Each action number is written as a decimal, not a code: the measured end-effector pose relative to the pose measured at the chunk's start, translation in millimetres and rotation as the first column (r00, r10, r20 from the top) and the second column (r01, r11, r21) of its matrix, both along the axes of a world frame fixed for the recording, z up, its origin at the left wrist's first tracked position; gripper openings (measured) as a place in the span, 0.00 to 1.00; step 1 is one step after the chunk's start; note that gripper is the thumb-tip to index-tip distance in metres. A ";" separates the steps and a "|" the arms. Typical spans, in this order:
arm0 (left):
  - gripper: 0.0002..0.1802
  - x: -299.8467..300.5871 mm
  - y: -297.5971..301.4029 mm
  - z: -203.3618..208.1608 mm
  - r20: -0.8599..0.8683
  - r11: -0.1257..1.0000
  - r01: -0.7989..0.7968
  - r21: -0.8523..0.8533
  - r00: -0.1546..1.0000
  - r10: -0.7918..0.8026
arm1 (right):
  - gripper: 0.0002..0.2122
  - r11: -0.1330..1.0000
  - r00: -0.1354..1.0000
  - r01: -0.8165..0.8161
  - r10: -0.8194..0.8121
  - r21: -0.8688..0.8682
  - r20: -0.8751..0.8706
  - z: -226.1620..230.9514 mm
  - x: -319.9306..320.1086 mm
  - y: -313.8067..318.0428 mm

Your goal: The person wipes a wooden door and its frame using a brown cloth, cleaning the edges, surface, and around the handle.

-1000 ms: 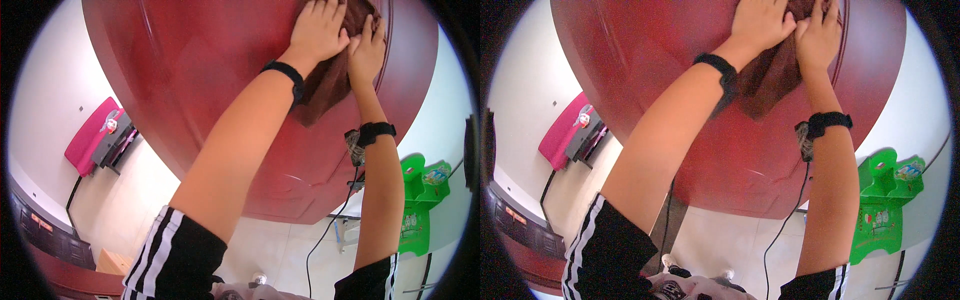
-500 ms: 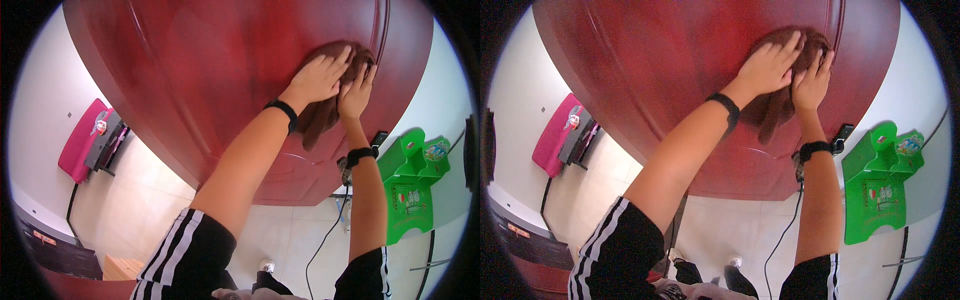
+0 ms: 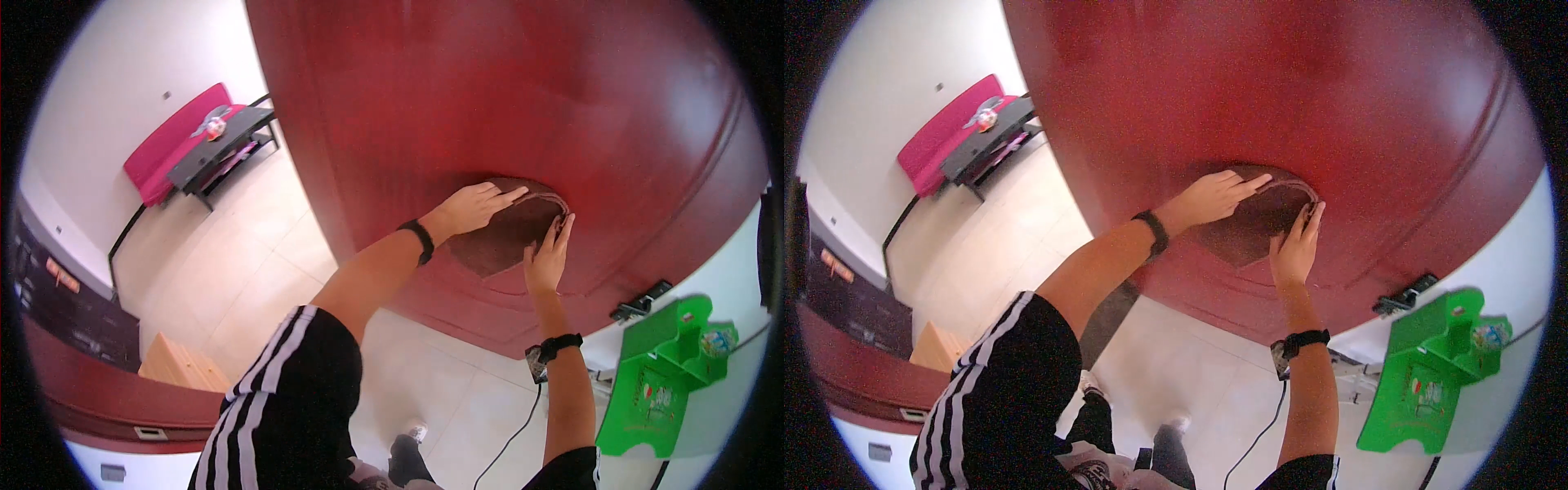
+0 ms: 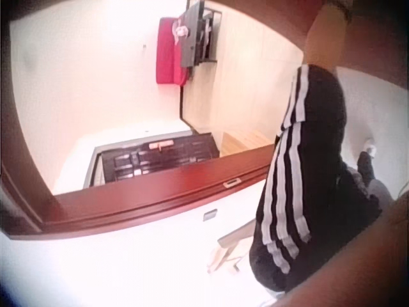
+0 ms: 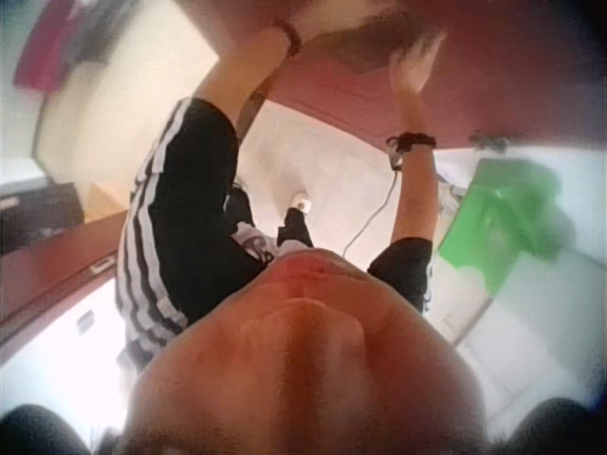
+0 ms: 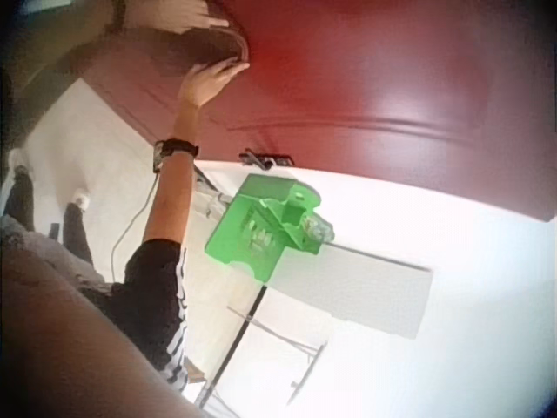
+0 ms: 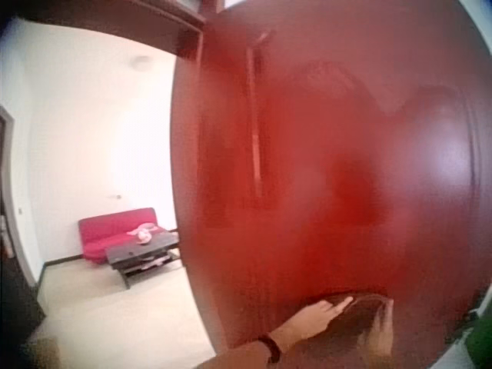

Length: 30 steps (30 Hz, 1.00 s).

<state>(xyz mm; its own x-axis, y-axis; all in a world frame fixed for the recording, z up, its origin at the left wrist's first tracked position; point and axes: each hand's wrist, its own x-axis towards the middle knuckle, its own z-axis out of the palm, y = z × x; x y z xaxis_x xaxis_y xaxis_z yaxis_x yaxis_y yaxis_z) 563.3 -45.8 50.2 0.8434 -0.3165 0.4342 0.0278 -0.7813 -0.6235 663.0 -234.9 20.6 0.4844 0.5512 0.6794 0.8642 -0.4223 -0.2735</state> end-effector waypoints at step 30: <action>0.39 -706.3 -183.9 272.5 0.730 -0.265 -0.839 -0.475 -0.543 0.414 | 0.25 -0.732 -0.546 -0.314 0.660 0.605 0.515 343.2 -856.3 122.9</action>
